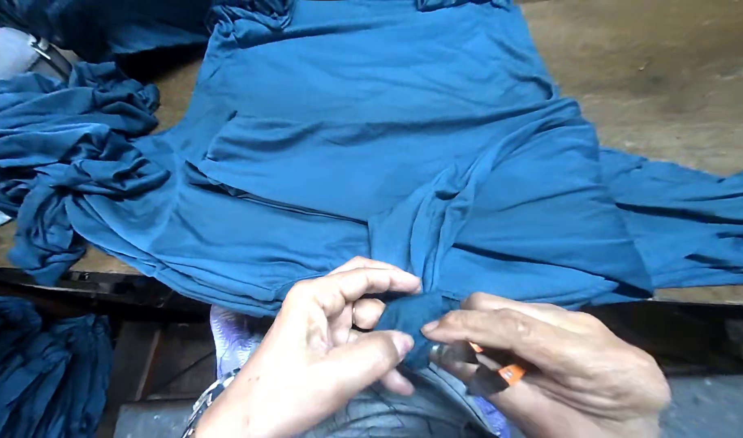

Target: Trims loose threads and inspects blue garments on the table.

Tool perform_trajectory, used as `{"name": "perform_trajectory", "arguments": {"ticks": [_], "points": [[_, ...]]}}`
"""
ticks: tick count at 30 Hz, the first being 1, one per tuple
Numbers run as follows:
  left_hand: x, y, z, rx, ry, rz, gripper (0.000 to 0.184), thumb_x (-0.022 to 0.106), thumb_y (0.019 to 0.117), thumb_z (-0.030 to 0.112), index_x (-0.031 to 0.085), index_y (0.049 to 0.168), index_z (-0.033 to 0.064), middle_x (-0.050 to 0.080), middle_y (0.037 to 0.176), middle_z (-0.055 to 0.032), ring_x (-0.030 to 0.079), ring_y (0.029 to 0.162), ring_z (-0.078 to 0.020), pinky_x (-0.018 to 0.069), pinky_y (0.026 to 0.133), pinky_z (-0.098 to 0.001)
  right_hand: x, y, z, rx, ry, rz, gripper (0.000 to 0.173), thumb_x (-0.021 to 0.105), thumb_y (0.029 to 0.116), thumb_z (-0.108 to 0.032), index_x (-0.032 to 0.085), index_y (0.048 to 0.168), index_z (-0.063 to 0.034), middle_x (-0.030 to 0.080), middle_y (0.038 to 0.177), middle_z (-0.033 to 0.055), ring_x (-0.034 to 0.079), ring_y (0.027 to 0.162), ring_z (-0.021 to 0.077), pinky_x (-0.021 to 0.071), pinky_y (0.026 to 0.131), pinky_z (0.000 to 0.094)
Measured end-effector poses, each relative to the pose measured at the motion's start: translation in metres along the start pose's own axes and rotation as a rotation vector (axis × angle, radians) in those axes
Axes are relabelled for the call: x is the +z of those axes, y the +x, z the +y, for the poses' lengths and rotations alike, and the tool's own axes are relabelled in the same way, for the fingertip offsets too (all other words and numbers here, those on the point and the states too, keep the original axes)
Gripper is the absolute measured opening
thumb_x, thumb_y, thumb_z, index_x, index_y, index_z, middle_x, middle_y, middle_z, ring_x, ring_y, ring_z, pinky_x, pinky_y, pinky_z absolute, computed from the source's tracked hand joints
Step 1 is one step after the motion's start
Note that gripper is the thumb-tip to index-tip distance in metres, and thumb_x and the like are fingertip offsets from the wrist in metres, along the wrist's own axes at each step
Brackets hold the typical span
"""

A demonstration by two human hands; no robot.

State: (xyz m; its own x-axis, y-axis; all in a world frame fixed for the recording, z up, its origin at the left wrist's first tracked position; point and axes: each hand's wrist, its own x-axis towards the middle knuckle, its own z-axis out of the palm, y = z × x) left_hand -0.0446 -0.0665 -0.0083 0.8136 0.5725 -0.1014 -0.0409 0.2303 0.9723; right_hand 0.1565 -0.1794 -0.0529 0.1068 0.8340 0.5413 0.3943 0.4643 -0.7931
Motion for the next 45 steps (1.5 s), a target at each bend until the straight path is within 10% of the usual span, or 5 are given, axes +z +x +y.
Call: {"name": "perform_trajectory", "arguments": {"ticks": [6, 20, 26, 31, 45], "points": [[0.003, 0.008, -0.012, 0.072, -0.070, 0.012, 0.024, 0.062, 0.0891, -0.016, 0.069, 0.109, -0.0030, 0.065, 0.115, -0.0191, 0.071, 0.069, -0.0267, 0.0659, 0.056, -0.0397, -0.001, 0.007, -0.003, 0.223, 0.320, 0.089, 0.013, 0.073, 0.0862, -0.005, 0.073, 0.098, -0.0087, 0.068, 0.082, 0.0008, 0.063, 0.068, 0.0074, 0.0559, 0.058, 0.0215], [0.005, 0.009, -0.013, 0.263, 0.200, 0.019, 0.011, 0.077, 0.0830, -0.002, 0.077, 0.093, 0.0013, 0.070, 0.093, -0.0077, 0.069, 0.080, -0.0165, 0.0618, 0.062, -0.0282, -0.002, 0.033, -0.014, 0.057, 0.099, 0.037, 0.012, 0.072, 0.0831, -0.004, 0.071, 0.094, -0.0084, 0.068, 0.083, -0.0044, 0.064, 0.069, 0.0037, 0.0560, 0.058, 0.0176], [-0.002, 0.011, -0.017, 0.199, 0.068, 0.029, 0.008, 0.064, 0.0977, 0.001, 0.070, 0.102, -0.0028, 0.071, 0.101, -0.0167, 0.070, 0.074, -0.0206, 0.0615, 0.057, -0.0307, -0.026, 0.018, -0.013, 0.358, 0.193, -0.092, 0.040, 0.046, 0.1089, -0.040, 0.071, 0.124, -0.0128, 0.065, 0.087, -0.0035, 0.053, 0.064, 0.0024, 0.0435, 0.053, 0.0172], [-0.005, 0.011, -0.020, 0.204, 0.065, 0.044, 0.012, 0.060, 0.1010, 0.002, 0.070, 0.105, -0.0026, 0.071, 0.105, -0.0168, 0.071, 0.078, -0.0212, 0.0619, 0.061, -0.0317, -0.058, 0.003, -0.001, 0.277, 0.057, -0.361, 0.034, 0.049, 0.1083, -0.023, 0.076, 0.109, -0.0021, 0.070, 0.089, 0.0039, 0.062, 0.076, 0.0072, 0.0530, 0.069, 0.0242], [-0.008, 0.013, -0.017, 0.250, 0.173, 0.024, 0.010, 0.065, 0.0982, 0.002, 0.073, 0.102, -0.0021, 0.071, 0.102, -0.0136, 0.071, 0.083, -0.0204, 0.0627, 0.066, -0.0315, -0.043, 0.024, 0.004, 0.176, 0.000, -0.462, 0.030, 0.054, 0.1063, -0.021, 0.076, 0.094, -0.0050, 0.071, 0.084, -0.0012, 0.065, 0.075, 0.0026, 0.0549, 0.067, 0.0198]]}}
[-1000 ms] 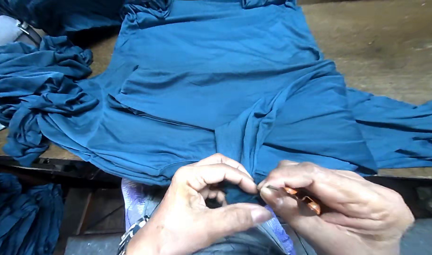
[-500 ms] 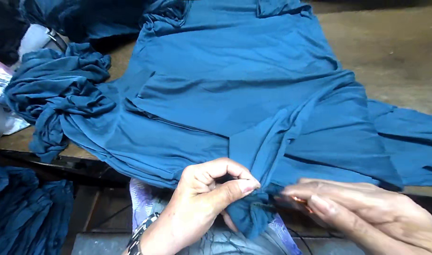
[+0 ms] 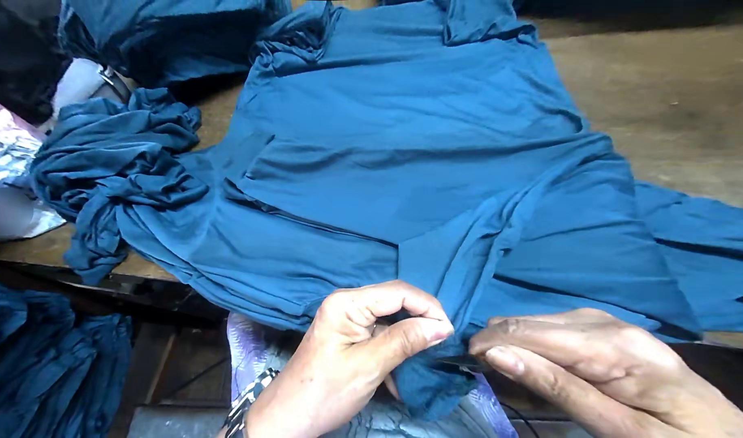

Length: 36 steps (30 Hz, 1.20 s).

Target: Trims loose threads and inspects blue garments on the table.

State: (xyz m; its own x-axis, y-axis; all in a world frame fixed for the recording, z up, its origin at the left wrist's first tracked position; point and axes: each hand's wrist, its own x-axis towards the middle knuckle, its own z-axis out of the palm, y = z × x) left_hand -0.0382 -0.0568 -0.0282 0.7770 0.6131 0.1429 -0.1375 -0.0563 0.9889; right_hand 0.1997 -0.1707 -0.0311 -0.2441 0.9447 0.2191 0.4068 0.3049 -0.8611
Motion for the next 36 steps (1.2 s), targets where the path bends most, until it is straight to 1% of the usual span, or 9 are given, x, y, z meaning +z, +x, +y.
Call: {"name": "perform_trajectory", "arguments": {"ticks": [6, 9, 12, 15, 17, 19, 26, 31, 36], "points": [[-0.001, -0.001, -0.002, -0.058, -0.101, 0.068, 0.015, 0.057, 0.1042, 0.009, 0.069, 0.109, 0.0018, 0.069, 0.103, -0.0153, 0.067, 0.069, -0.0188, 0.0574, 0.051, -0.0279, 0.015, -0.013, -0.002, 0.171, 0.461, 0.253, 0.039, 0.047, 0.1083, -0.038, 0.071, 0.113, -0.0073, 0.063, 0.083, -0.0005, 0.050, 0.062, 0.0020, 0.0400, 0.053, 0.0177], [-0.003, -0.004, -0.003, -0.135, -0.375, 0.114, 0.019, 0.051, 0.1076, 0.015, 0.064, 0.110, 0.0021, 0.067, 0.107, -0.0193, 0.069, 0.069, -0.0196, 0.0572, 0.046, -0.0299, 0.019, -0.017, 0.000, 0.242, 0.451, 0.282, 0.043, 0.073, 0.0920, -0.041, 0.061, 0.126, -0.0176, 0.059, 0.091, -0.0040, 0.048, 0.063, 0.0001, 0.0391, 0.052, 0.0166], [-0.002, -0.009, -0.002, -0.156, -0.515, 0.142, 0.022, 0.045, 0.1087, 0.014, 0.062, 0.109, 0.0000, 0.065, 0.113, -0.0229, 0.069, 0.067, -0.0211, 0.0574, 0.045, -0.0315, 0.041, -0.015, 0.008, 0.237, 0.175, 0.302, 0.039, 0.086, 0.0817, -0.028, 0.069, 0.113, -0.0113, 0.065, 0.101, -0.0011, 0.056, 0.073, 0.0046, 0.0464, 0.055, 0.0193], [-0.001, -0.023, 0.000, -0.069, -0.169, 0.232, 0.014, 0.052, 0.1032, 0.005, 0.065, 0.107, -0.0002, 0.065, 0.119, -0.0181, 0.072, 0.075, -0.0243, 0.0635, 0.054, -0.0379, 0.050, -0.008, 0.011, 0.206, 0.169, 0.360, 0.008, 0.074, 0.0863, -0.014, 0.075, 0.093, -0.0113, 0.069, 0.097, 0.0007, 0.066, 0.078, 0.0120, 0.0567, 0.060, 0.0254], [-0.012, -0.042, -0.004, 0.046, 0.330, 0.244, 0.002, 0.070, 0.0939, 0.011, 0.070, 0.094, 0.0087, 0.066, 0.121, -0.0064, 0.072, 0.093, -0.0191, 0.0670, 0.071, -0.0347, 0.044, -0.005, 0.006, 0.232, 0.257, 0.402, 0.011, 0.072, 0.0869, -0.014, 0.075, 0.097, -0.0111, 0.068, 0.085, 0.0019, 0.061, 0.065, 0.0104, 0.0512, 0.053, 0.0240], [-0.027, -0.061, -0.006, 0.113, 0.511, 0.159, 0.019, 0.076, 0.0932, 0.024, 0.072, 0.079, 0.0122, 0.074, 0.106, -0.0034, 0.073, 0.093, -0.0192, 0.0642, 0.078, -0.0372, 0.037, -0.004, 0.004, 0.254, 0.366, 0.418, 0.015, 0.073, 0.0852, -0.013, 0.075, 0.100, -0.0109, 0.064, 0.071, 0.0039, 0.053, 0.052, 0.0092, 0.0439, 0.045, 0.0227], [-0.005, -0.037, -0.010, -0.042, -0.003, 0.221, 0.031, 0.046, 0.1068, 0.017, 0.066, 0.127, 0.0058, 0.065, 0.129, -0.0168, 0.068, 0.111, -0.0340, 0.0620, 0.088, -0.0495, 0.035, -0.007, -0.014, 0.183, 0.429, 0.392, 0.010, 0.077, 0.0866, -0.015, 0.073, 0.093, -0.0090, 0.067, 0.077, 0.0008, 0.059, 0.063, 0.0063, 0.0501, 0.056, 0.0207], [0.010, -0.008, -0.017, -0.169, -0.454, 0.018, 0.021, 0.060, 0.1017, 0.010, 0.070, 0.115, -0.0007, 0.069, 0.107, -0.0162, 0.068, 0.092, -0.0176, 0.0590, 0.083, -0.0353, 0.033, 0.002, 0.002, 0.071, 0.277, 0.448, 0.011, 0.078, 0.0823, -0.013, 0.071, 0.090, -0.0108, 0.064, 0.086, 0.0019, 0.059, 0.069, 0.0096, 0.0502, 0.055, 0.0215], [0.008, 0.000, -0.011, -0.076, -0.378, -0.067, 0.023, 0.079, 0.0805, -0.005, 0.073, 0.102, 0.0009, 0.068, 0.095, -0.0123, 0.065, 0.082, -0.0143, 0.0565, 0.072, -0.0289, 0.021, -0.005, 0.003, 0.079, 0.387, 0.347, 0.022, 0.075, 0.0887, -0.026, 0.075, 0.106, -0.0133, 0.065, 0.081, -0.0031, 0.052, 0.059, 0.0012, 0.0428, 0.051, 0.0162]]}}
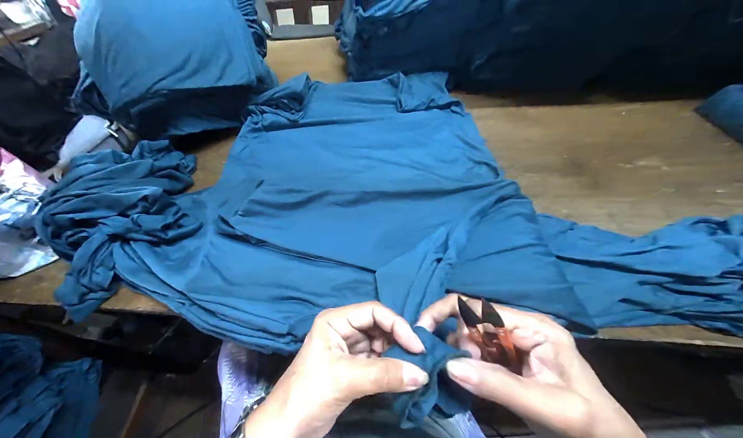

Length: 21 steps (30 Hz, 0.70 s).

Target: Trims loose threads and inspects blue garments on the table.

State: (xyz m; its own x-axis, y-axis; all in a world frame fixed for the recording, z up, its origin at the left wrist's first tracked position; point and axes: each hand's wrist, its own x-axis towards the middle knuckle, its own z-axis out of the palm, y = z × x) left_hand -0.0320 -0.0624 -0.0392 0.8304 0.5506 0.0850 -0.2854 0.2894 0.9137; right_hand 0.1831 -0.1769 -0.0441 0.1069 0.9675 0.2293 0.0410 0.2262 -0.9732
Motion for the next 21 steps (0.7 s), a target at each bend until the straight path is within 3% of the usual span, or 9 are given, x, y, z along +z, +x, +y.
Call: {"name": "perform_trajectory", "arguments": {"ticks": [3, 5, 8, 9, 11, 13, 16, 18, 21], "points": [[0.002, 0.004, 0.009, 0.087, 0.082, 0.016, 0.008, 0.071, 0.0863, -0.004, 0.074, 0.093, -0.0001, 0.069, 0.098, -0.0145, 0.067, 0.088, -0.0176, 0.0588, 0.075, -0.0313, 0.000, 0.002, 0.007, 0.086, 0.390, -0.155, 0.026, 0.062, 0.1008, -0.034, 0.070, 0.108, -0.0101, 0.056, 0.071, -0.0049, 0.045, 0.053, -0.0032, 0.0370, 0.047, 0.0130], [0.003, 0.008, 0.015, 0.133, 0.127, -0.012, 0.011, 0.066, 0.0911, -0.003, 0.076, 0.091, -0.0011, 0.070, 0.101, -0.0161, 0.068, 0.092, -0.0198, 0.0592, 0.078, -0.0324, 0.002, 0.007, 0.006, 0.173, 0.504, -0.140, 0.022, 0.064, 0.0988, -0.025, 0.069, 0.113, -0.0088, 0.059, 0.076, 0.0014, 0.048, 0.053, 0.0005, 0.0401, 0.046, 0.0153], [0.003, 0.017, 0.021, 0.194, 0.216, -0.067, 0.020, 0.059, 0.0958, -0.002, 0.076, 0.108, -0.0013, 0.069, 0.116, -0.0176, 0.068, 0.105, -0.0263, 0.0595, 0.089, -0.0404, -0.001, 0.019, -0.001, 0.194, 0.440, -0.096, 0.038, 0.074, 0.0899, -0.012, 0.069, 0.127, -0.0090, 0.070, 0.095, 0.0117, 0.060, 0.063, 0.0074, 0.0499, 0.051, 0.0201], [0.002, 0.020, 0.025, 0.204, 0.239, -0.097, 0.025, 0.062, 0.0946, -0.001, 0.074, 0.116, -0.0006, 0.067, 0.122, -0.0173, 0.067, 0.110, -0.0285, 0.0598, 0.092, -0.0433, -0.003, 0.022, -0.004, 0.157, 0.410, -0.091, 0.037, 0.077, 0.0869, -0.009, 0.071, 0.123, -0.0074, 0.072, 0.095, 0.0122, 0.062, 0.065, 0.0081, 0.0517, 0.053, 0.0207], [0.001, 0.023, 0.032, 0.208, 0.301, -0.122, 0.043, 0.072, 0.0869, -0.001, 0.069, 0.130, 0.0050, 0.063, 0.131, -0.0127, 0.068, 0.106, -0.0254, 0.0643, 0.082, -0.0393, -0.009, 0.029, -0.012, 0.061, 0.342, -0.100, 0.028, 0.082, 0.0807, -0.006, 0.075, 0.107, -0.0057, 0.072, 0.086, 0.0079, 0.064, 0.067, 0.0068, 0.0558, 0.059, 0.0218], [0.000, 0.027, 0.039, 0.219, 0.312, -0.143, 0.057, 0.079, 0.0808, -0.006, 0.066, 0.135, 0.0069, 0.061, 0.133, -0.0116, 0.069, 0.105, -0.0262, 0.0658, 0.077, -0.0395, -0.013, 0.037, -0.023, 0.000, 0.294, -0.110, 0.031, 0.085, 0.0759, -0.006, 0.075, 0.106, -0.0082, 0.068, 0.081, 0.0017, 0.059, 0.062, 0.0019, 0.0530, 0.057, 0.0183], [0.001, 0.033, 0.047, 0.272, 0.413, -0.056, 0.070, 0.083, 0.0759, -0.008, 0.064, 0.140, 0.0115, 0.066, 0.121, -0.0093, 0.070, 0.094, -0.0241, 0.0664, 0.071, -0.0375, -0.012, 0.049, -0.035, -0.104, 0.198, -0.082, 0.027, 0.088, 0.0711, -0.005, 0.075, 0.095, -0.0056, 0.068, 0.094, 0.0053, 0.064, 0.074, 0.0085, 0.0582, 0.062, 0.0233], [0.003, 0.037, 0.045, 0.370, 0.535, 0.084, 0.068, 0.080, 0.0743, -0.009, 0.066, 0.136, 0.0143, 0.068, 0.101, -0.0062, 0.067, 0.076, -0.0178, 0.0617, 0.060, -0.0310, -0.005, 0.057, -0.038, -0.230, -0.008, 0.008, 0.019, 0.084, 0.0717, -0.001, 0.073, 0.086, -0.0055, 0.067, 0.089, 0.0053, 0.064, 0.073, 0.0109, 0.0577, 0.059, 0.0239], [-0.001, 0.042, 0.036, 0.599, 0.896, 0.313, 0.049, 0.069, 0.0745, -0.003, 0.071, 0.120, 0.0165, 0.059, 0.085, 0.0023, 0.057, 0.060, -0.0098, 0.0530, 0.046, -0.0245, -0.001, 0.077, -0.040, -0.598, -0.764, 0.332, 0.012, 0.069, 0.0784, -0.005, 0.059, 0.074, -0.0114, 0.054, 0.070, -0.0042, 0.050, 0.058, 0.0036, 0.0407, 0.048, 0.0179]]}}
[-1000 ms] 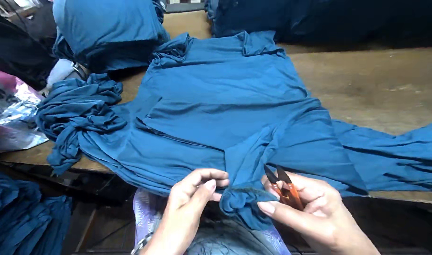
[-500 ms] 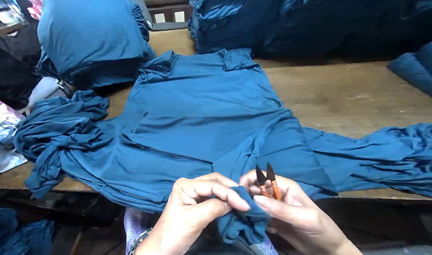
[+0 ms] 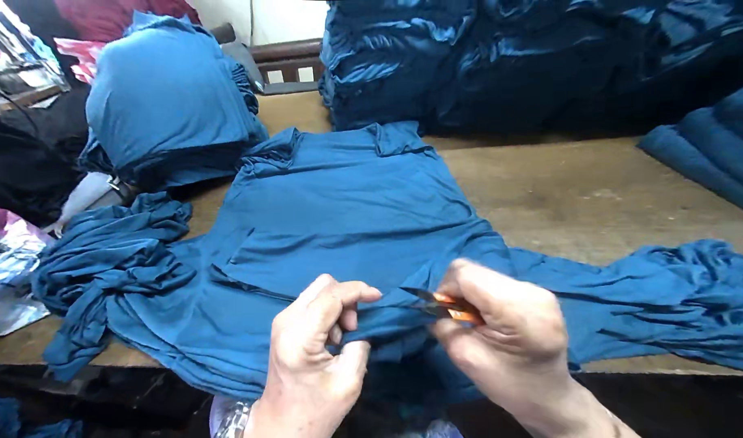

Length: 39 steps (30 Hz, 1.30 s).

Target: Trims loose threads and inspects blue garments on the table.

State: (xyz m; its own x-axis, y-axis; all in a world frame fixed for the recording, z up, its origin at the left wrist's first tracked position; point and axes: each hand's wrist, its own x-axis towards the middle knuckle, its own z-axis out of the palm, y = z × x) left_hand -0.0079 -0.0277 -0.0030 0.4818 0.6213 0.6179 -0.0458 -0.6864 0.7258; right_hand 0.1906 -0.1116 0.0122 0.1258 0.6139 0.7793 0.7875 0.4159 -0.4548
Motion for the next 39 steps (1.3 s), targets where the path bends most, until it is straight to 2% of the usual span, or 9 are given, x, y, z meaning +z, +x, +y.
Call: {"name": "perform_trajectory", "arguments": {"ticks": [4, 9, 12, 18, 24, 31, 34, 36, 39], "points": [[0.000, 0.011, -0.005, 0.164, 0.333, 0.079, 0.037, 0.067, 0.0765, 0.000, 0.068, 0.111, 0.0129, 0.056, 0.093, 0.0024, 0.056, 0.070, -0.0065, 0.0503, 0.052, -0.0208, 0.015, 0.026, -0.007, -0.100, -0.374, 0.213, 0.008, 0.060, 0.0810, -0.004, 0.055, 0.075, -0.0070, 0.051, 0.068, 0.0016, 0.049, 0.057, 0.0107, 0.0371, 0.048, 0.0257], [-0.011, 0.019, -0.020, 0.180, 0.321, -0.038, 0.027, 0.075, 0.0862, 0.020, 0.068, 0.112, 0.0171, 0.067, 0.099, 0.0058, 0.066, 0.082, -0.0062, 0.0605, 0.064, -0.0274, 0.053, 0.020, -0.034, 0.168, 0.351, -0.013, 0.020, 0.075, 0.0772, -0.006, 0.058, 0.085, -0.0131, 0.055, 0.071, -0.0053, 0.053, 0.056, 0.0030, 0.0465, 0.046, 0.0195], [-0.028, 0.030, -0.021, 0.193, 0.340, -0.043, 0.034, 0.069, 0.0902, 0.014, 0.070, 0.124, 0.0155, 0.073, 0.104, 0.0066, 0.070, 0.087, -0.0042, 0.0617, 0.074, -0.0247, 0.036, 0.007, -0.014, 0.263, 0.570, -0.165, 0.016, 0.077, 0.0908, -0.019, 0.065, 0.085, -0.0098, 0.059, 0.069, -0.0040, 0.056, 0.060, 0.0039, 0.0492, 0.053, 0.0206], [-0.079, 0.068, -0.007, 0.155, 0.430, -0.096, 0.028, 0.060, 0.0961, 0.011, 0.074, 0.120, 0.0123, 0.075, 0.109, 0.0050, 0.071, 0.097, -0.0029, 0.0598, 0.086, -0.0220, -0.043, 0.034, 0.079, 0.348, -0.071, -0.213, 0.027, 0.054, 0.1035, -0.015, 0.072, 0.123, -0.0174, 0.064, 0.076, -0.0049, 0.049, 0.054, 0.0040, 0.0429, 0.049, 0.0244], [-0.106, 0.082, -0.029, 0.068, 0.402, 0.018, 0.030, 0.056, 0.0941, -0.004, 0.075, 0.113, 0.0086, 0.075, 0.107, 0.0029, 0.070, 0.089, -0.0038, 0.0581, 0.078, -0.0187, -0.049, 0.030, 0.159, 0.383, -0.321, -0.480, 0.025, 0.065, 0.0988, -0.009, 0.076, 0.119, -0.0193, 0.074, 0.088, 0.0030, 0.068, 0.073, 0.0195, 0.0554, 0.067, 0.0522], [-0.144, 0.090, -0.046, -0.240, 0.060, -0.010, 0.032, 0.052, 0.0935, -0.010, 0.072, 0.112, 0.0070, 0.074, 0.099, -0.0016, 0.067, 0.075, -0.0068, 0.0561, 0.066, -0.0195, -0.048, 0.053, 0.170, 0.446, -0.216, -0.434, 0.020, 0.064, 0.0973, -0.008, 0.067, 0.079, -0.0144, 0.059, 0.064, -0.0011, 0.054, 0.056, 0.0122, 0.0426, 0.052, 0.0389], [-0.143, 0.100, -0.070, -0.546, 0.092, 0.112, 0.027, 0.052, 0.1027, 0.003, 0.065, 0.124, 0.0129, 0.071, 0.097, 0.0035, 0.066, 0.072, -0.0022, 0.0565, 0.061, -0.0207, -0.031, 0.062, 0.174, 0.463, -0.294, -0.441, 0.020, 0.063, 0.0993, -0.012, 0.064, 0.080, -0.0122, 0.057, 0.065, 0.0022, 0.055, 0.060, 0.0178, 0.0440, 0.055, 0.0453], [-0.133, 0.091, -0.095, -0.752, 0.060, 0.176, 0.018, 0.048, 0.1086, 0.016, 0.058, 0.121, 0.0086, 0.068, 0.101, -0.0052, 0.069, 0.073, -0.0143, 0.0614, 0.064, -0.0353, -0.016, 0.059, 0.173, 0.442, -0.382, -0.466, 0.015, 0.060, 0.1015, -0.014, 0.064, 0.087, -0.0100, 0.057, 0.067, 0.0060, 0.059, 0.062, 0.0243, 0.0469, 0.055, 0.0512], [-0.120, 0.070, -0.114, -0.766, -0.020, 0.228, 0.025, 0.049, 0.1092, 0.030, 0.059, 0.112, 0.0078, 0.070, 0.099, -0.0093, 0.074, 0.081, -0.0222, 0.0640, 0.072, -0.0417, -0.017, 0.050, 0.157, 0.363, -0.380, -0.394, 0.018, 0.057, 0.1011, -0.025, 0.062, 0.089, -0.0128, 0.053, 0.064, 0.0021, 0.054, 0.056, 0.0209, 0.0429, 0.049, 0.0458]]}}
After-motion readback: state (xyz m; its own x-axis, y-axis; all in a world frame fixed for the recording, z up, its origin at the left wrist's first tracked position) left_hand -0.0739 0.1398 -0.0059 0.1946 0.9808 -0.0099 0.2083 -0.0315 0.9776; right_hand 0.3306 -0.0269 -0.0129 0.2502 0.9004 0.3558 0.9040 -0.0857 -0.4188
